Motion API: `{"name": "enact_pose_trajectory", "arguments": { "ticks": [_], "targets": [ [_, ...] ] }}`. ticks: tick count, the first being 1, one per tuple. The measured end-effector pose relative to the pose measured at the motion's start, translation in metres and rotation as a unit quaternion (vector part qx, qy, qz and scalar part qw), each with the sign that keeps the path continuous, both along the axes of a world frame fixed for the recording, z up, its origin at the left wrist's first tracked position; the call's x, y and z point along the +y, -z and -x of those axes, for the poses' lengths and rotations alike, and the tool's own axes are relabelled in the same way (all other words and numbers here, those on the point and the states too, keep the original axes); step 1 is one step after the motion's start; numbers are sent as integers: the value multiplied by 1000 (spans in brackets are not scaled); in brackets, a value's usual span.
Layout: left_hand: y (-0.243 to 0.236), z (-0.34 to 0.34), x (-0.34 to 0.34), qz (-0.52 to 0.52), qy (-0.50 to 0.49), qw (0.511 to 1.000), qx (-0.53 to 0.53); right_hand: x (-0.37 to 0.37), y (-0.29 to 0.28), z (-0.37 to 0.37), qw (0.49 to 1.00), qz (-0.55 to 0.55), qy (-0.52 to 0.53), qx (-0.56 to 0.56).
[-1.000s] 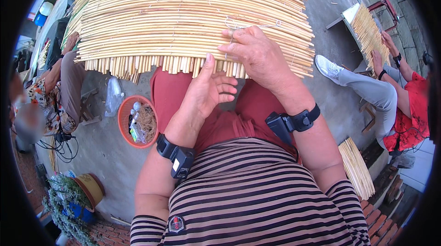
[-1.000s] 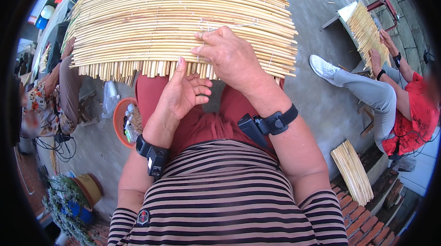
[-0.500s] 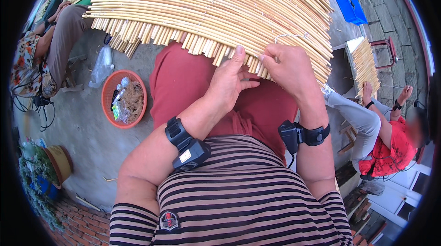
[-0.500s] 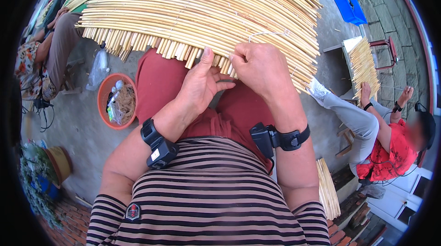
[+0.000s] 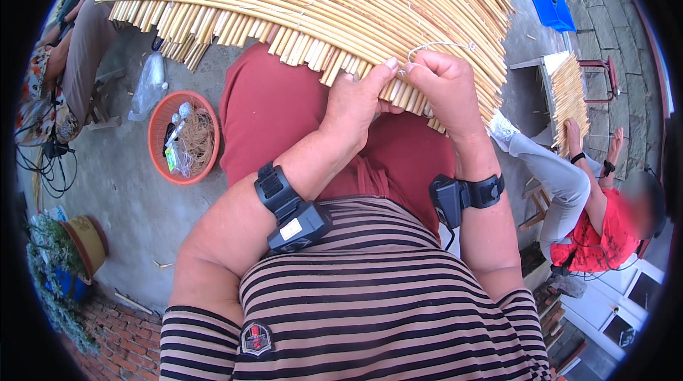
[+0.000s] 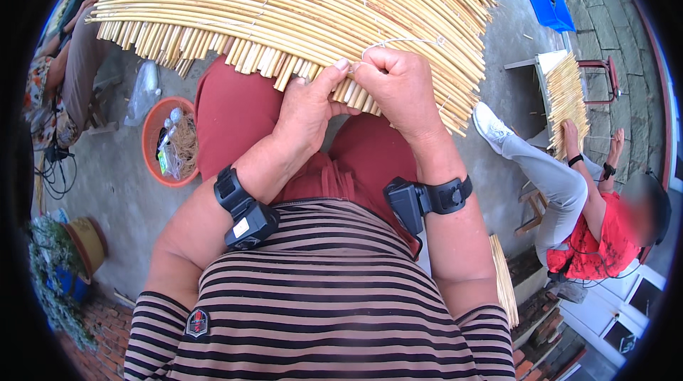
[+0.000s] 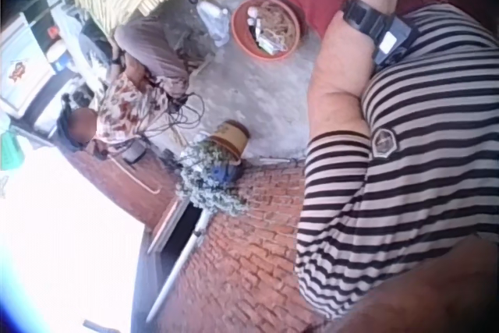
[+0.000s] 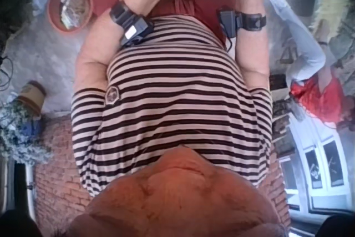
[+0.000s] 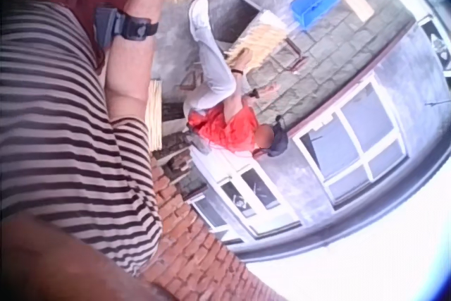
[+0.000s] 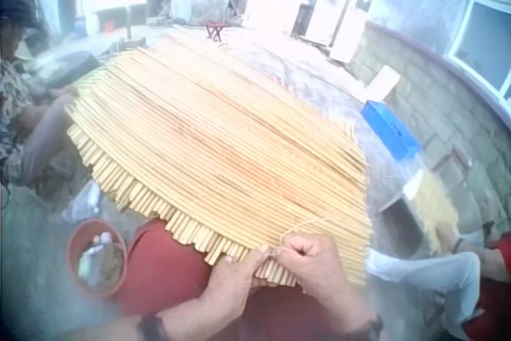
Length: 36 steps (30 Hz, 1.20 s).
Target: The person weaves together lengths of reed or bamboo by threading a white cord through the material using a needle.
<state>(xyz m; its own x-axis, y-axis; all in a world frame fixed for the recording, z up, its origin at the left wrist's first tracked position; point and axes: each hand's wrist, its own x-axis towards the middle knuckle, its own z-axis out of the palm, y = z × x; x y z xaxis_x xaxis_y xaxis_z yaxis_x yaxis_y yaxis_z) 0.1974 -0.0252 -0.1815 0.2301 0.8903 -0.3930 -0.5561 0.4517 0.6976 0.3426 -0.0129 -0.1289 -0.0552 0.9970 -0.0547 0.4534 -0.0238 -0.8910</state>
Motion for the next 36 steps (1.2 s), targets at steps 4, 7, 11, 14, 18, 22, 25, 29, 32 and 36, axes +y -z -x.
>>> {"name": "enact_pose_trajectory", "arguments": {
  "ticks": [4, 7, 11, 14, 18, 22, 25, 29, 32, 36],
  "targets": [
    [5, 5, 3, -7, 26, 1000, -1, -2, 4, 0, 1000, -19, 11, 15],
    [2, 17, 0, -11, 57, 998, -40, -1, 3, -1, 999, -34, 13, -9],
    [0, 28, -8, 10, 50, 993, -108, 0, 5, -1, 999, -45, -2, -5],
    [5, 24, -7, 48, -2, 994, -95, -1, 5, 0, 999, -48, 8, 1],
    [12, 16, 1, 54, -36, 997, -49, -10, -8, 1, 997, -52, -13, -57],
    [11, 13, 2, -3, -63, 998, -15, -43, -32, -2, 984, -22, -46, -169],
    [11, 16, 3, -36, -68, 997, 19, -75, -49, -18, 980, 31, -39, -194],
    [13, 22, 5, -54, -65, 995, 51, -116, -71, -65, 978, 58, 26, -199],
    [13, 25, 5, -72, -69, 994, 47, -146, -74, -105, 964, 114, 108, -214],
    [9, 28, 2, -76, -78, 993, 43, -178, -54, -151, 946, 170, 199, -192]
  ]
}}
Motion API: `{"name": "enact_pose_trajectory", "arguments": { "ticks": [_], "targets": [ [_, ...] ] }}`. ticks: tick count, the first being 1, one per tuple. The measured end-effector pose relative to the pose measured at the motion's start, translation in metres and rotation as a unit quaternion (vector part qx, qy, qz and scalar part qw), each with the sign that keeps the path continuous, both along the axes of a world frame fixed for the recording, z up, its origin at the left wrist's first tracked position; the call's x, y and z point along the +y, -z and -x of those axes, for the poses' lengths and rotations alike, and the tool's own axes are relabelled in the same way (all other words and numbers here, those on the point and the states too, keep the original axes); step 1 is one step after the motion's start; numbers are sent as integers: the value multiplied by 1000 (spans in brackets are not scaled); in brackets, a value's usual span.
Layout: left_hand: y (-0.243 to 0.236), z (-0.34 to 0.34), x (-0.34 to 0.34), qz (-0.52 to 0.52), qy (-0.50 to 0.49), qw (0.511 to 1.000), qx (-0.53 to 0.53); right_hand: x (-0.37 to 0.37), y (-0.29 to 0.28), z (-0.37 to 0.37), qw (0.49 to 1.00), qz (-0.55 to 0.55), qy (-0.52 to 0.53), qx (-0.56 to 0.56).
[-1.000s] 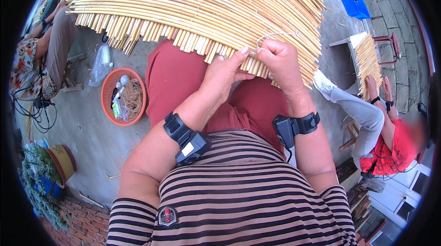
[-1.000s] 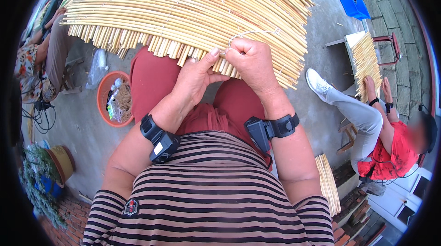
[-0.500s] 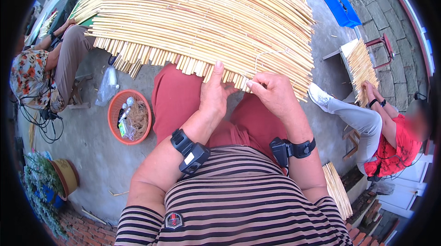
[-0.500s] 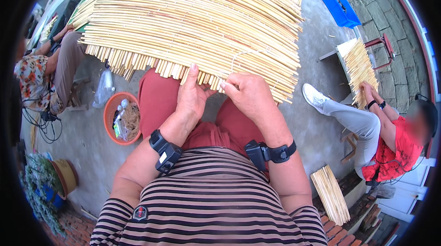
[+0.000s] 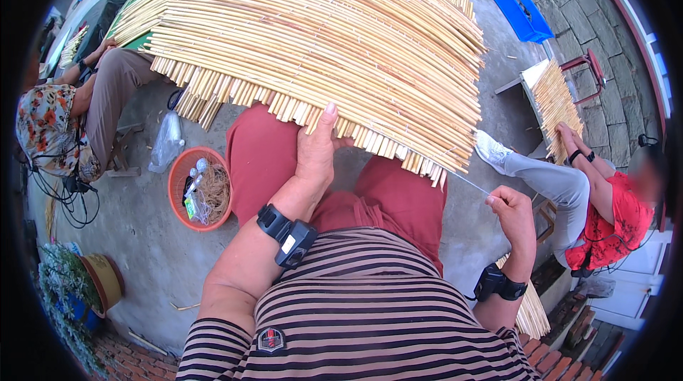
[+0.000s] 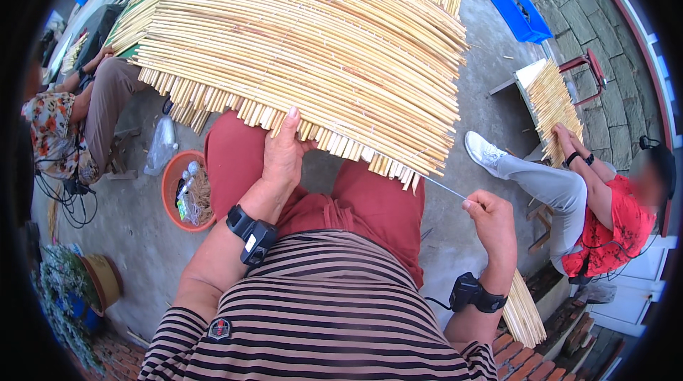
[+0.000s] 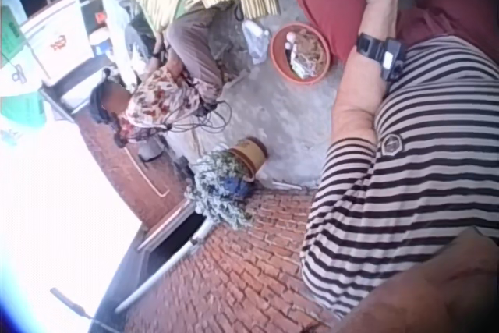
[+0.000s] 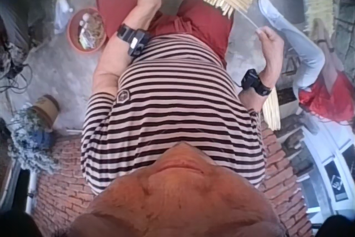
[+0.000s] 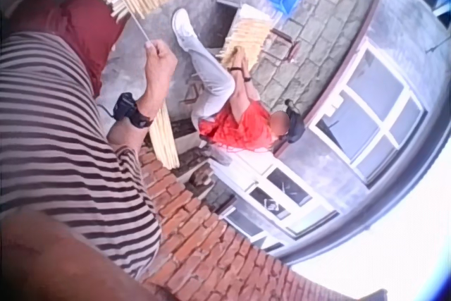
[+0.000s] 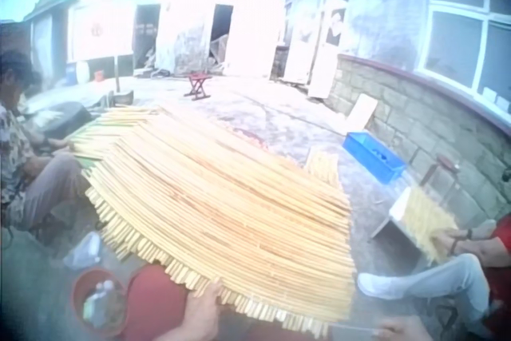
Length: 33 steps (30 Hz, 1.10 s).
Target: The person weaves together lengths of reed or bamboo by threading a white cord through the material using a needle.
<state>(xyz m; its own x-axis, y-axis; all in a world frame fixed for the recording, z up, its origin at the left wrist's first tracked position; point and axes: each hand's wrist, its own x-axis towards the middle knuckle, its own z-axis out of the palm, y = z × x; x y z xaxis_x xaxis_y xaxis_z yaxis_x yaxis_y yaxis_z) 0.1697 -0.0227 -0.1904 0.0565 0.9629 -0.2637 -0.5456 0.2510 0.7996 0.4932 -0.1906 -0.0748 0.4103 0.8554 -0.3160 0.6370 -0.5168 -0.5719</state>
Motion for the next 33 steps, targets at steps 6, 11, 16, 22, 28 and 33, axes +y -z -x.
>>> {"name": "enact_pose_trajectory", "arguments": {
  "ticks": [6, 11, 16, 22, 28, 33],
  "targets": [
    [-2, 10, -3, 17, 59, 997, -39, -25, 45, -16, 983, -137, 13, -124],
    [-1, 15, -3, 66, 82, 994, -26, -31, 38, -20, 939, -212, 61, -264],
    [-2, 16, -3, 69, 89, 993, -27, -31, 35, -30, 937, -295, 134, -131],
    [-3, 15, -2, 44, 68, 997, -7, -34, 46, -43, 855, -379, 271, 227],
    [-2, 16, -3, 37, 69, 997, 5, -32, 50, -45, 752, -425, 256, 433],
    [0, 19, -3, 27, 86, 996, 3, -20, 43, -43, 690, -450, 254, 507]
  ]
}}
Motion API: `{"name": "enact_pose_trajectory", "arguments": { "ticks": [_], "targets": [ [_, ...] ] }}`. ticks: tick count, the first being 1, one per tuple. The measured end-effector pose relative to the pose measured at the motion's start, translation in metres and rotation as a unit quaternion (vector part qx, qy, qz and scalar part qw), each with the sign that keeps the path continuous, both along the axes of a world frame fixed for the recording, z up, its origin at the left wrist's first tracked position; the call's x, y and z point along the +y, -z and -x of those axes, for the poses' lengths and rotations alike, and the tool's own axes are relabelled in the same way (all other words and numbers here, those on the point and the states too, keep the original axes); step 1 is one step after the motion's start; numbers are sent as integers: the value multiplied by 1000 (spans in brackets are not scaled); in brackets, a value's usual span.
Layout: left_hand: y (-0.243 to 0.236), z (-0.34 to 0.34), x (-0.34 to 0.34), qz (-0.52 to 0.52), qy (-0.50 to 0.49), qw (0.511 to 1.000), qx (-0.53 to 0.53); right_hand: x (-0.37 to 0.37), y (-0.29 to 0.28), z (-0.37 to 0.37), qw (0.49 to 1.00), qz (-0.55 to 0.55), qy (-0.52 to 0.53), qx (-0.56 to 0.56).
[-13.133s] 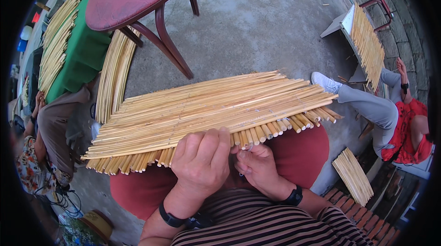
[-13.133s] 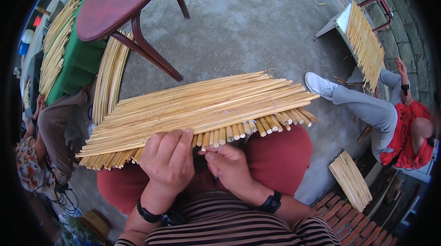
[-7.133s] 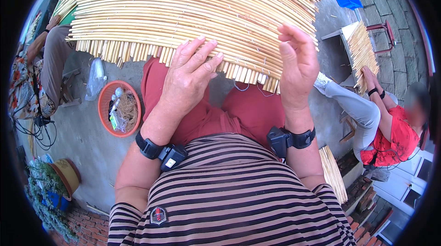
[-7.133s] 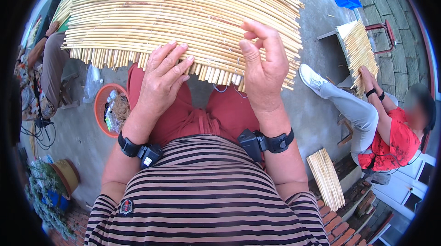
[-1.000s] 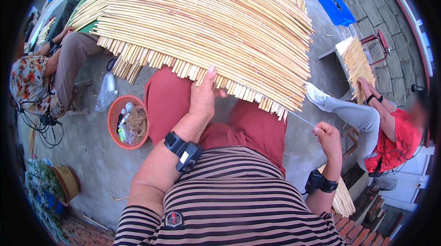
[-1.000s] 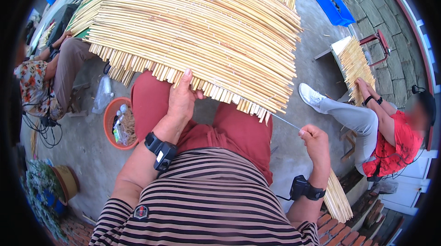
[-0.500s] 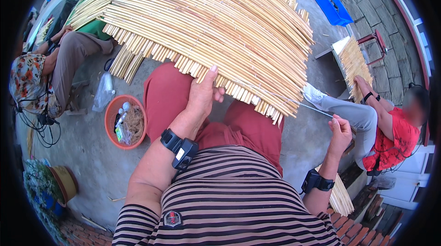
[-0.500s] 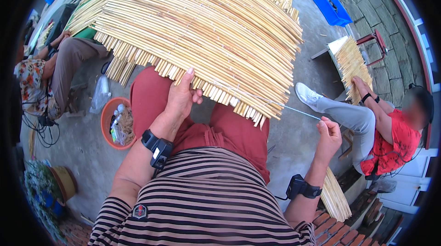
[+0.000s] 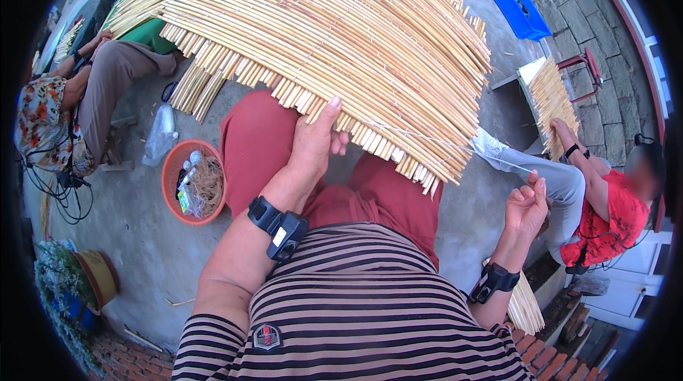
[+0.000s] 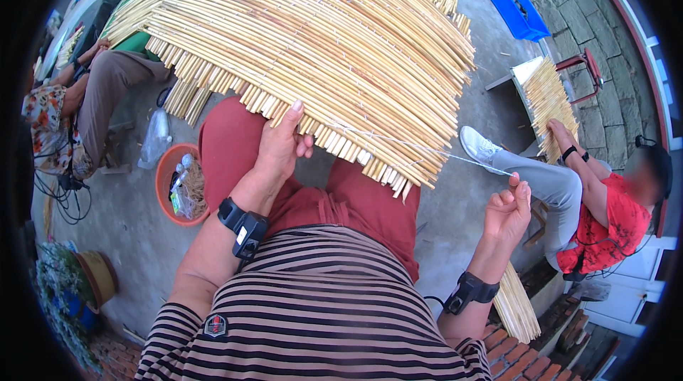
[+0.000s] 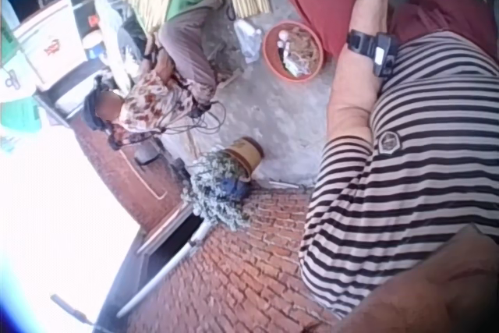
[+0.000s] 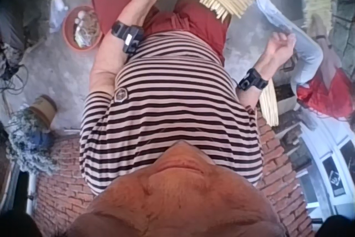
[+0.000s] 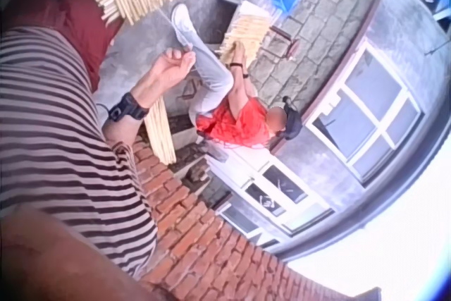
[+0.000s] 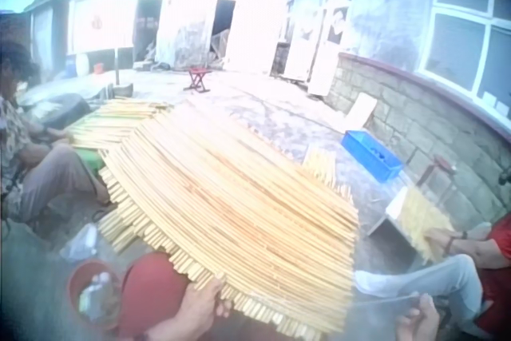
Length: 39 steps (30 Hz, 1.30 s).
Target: The person weaves together lengths of reed or bamboo by threading a white cord through the material using a needle.
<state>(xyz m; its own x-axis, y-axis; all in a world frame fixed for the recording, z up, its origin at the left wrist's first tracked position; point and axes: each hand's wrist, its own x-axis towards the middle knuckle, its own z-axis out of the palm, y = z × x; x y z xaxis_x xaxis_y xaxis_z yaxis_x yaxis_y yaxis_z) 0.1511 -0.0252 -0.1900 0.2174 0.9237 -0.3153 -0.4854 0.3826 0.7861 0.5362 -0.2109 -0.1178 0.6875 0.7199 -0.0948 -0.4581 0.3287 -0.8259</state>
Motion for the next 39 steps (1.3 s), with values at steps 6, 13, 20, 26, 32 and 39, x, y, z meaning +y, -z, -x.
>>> {"name": "enact_pose_trajectory", "arguments": {
  "ticks": [6, 13, 20, 26, 32, 39],
  "targets": [
    [-1, 6, 1, 22, 29, 999, 30, 23, -13, 17, 990, 19, 76, 117],
    [1, 8, 2, 25, 38, 997, 60, 71, -43, 95, 986, 30, -130, -97],
    [5, 9, 4, 35, 47, 995, 86, 117, -42, 200, 727, 192, -248, -611],
    [4, 9, 4, 37, 39, 995, 81, 144, -34, 218, 641, 126, -237, -719],
    [4, 8, 5, 43, 30, 996, 77, 146, -38, 221, 618, 169, -279, -715],
    [6, 8, 5, 42, 28, 996, 68, 152, -44, 224, 643, 146, -286, -696]
  ]
}}
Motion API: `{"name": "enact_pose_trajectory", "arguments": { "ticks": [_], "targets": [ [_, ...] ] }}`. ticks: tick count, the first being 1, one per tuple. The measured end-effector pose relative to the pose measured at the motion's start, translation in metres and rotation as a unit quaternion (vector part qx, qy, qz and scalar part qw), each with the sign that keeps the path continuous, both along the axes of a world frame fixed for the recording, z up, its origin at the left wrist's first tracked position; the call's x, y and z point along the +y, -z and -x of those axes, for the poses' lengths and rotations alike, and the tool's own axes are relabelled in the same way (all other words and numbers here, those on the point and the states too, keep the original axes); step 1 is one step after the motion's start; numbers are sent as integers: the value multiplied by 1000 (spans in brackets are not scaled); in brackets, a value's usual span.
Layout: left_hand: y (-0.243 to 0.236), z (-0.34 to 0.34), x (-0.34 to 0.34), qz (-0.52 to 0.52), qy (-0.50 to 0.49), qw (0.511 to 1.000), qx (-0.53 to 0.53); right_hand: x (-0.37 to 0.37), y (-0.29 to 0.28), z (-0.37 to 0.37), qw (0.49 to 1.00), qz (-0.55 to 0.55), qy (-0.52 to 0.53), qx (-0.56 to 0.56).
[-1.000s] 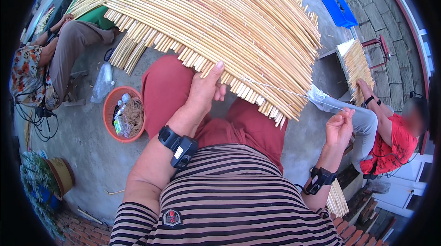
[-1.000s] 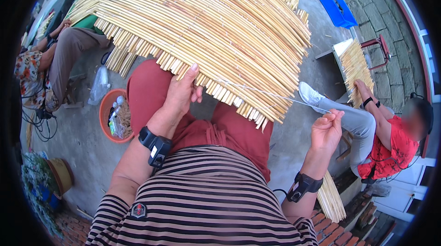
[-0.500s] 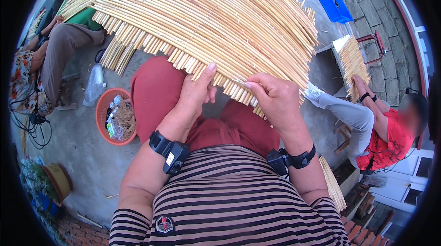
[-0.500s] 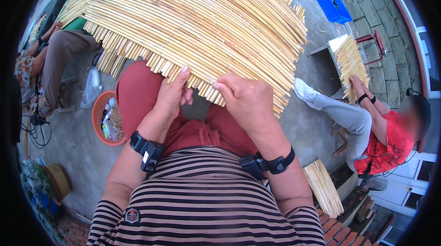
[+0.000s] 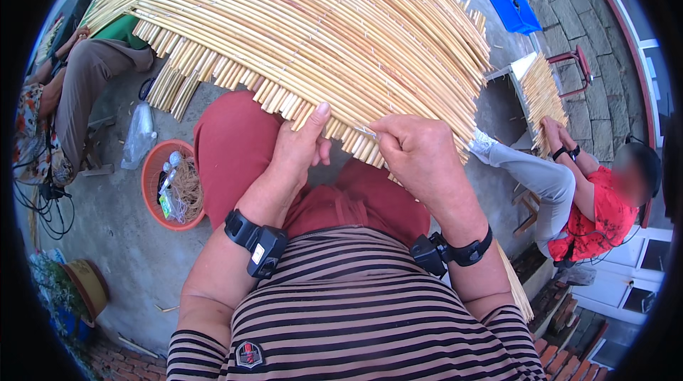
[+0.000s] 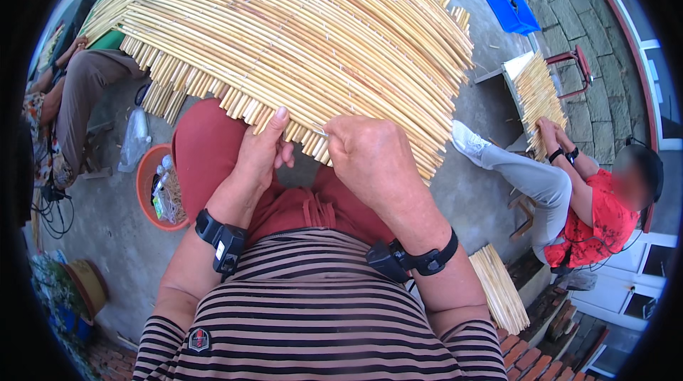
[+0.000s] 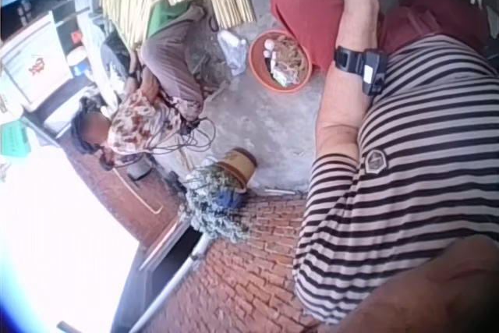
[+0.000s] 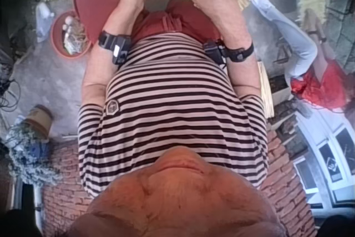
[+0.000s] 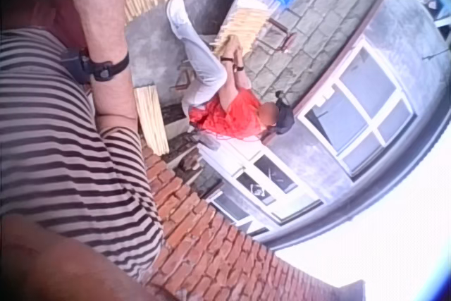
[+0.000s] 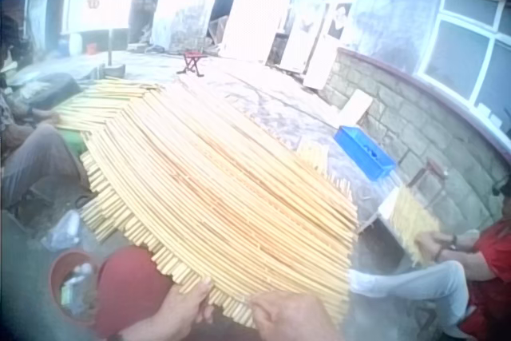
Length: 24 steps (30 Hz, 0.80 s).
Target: The person weaves together lengths of reed or bamboo by threading a white cord through the material using a needle.
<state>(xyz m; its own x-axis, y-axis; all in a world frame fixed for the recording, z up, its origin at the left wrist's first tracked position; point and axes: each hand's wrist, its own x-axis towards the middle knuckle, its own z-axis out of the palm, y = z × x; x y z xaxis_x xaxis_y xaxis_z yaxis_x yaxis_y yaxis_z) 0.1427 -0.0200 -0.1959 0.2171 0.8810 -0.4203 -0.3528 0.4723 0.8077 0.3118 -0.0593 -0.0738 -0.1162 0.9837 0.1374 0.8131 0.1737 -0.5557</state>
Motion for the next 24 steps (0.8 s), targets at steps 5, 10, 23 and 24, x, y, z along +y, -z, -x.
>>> {"name": "enact_pose_trajectory", "arguments": {
  "ticks": [5, 10, 23, 24],
  "targets": [
    [-1, 1, 0, 3, 9, 1000, 3, 4, -1, 3, 1000, 3, 0, -4],
    [-2, 1, -1, -4, 5, 1000, -10, 6, 3, 4, 1000, -1, -5, 5],
    [-3, 0, -1, 3, 12, 1000, 9, 5, 4, 3, 1000, 14, -10, 5],
    [-3, 0, -1, 3, 5, 1000, 4, 6, 4, 3, 1000, 16, -12, -1]
  ]
}}
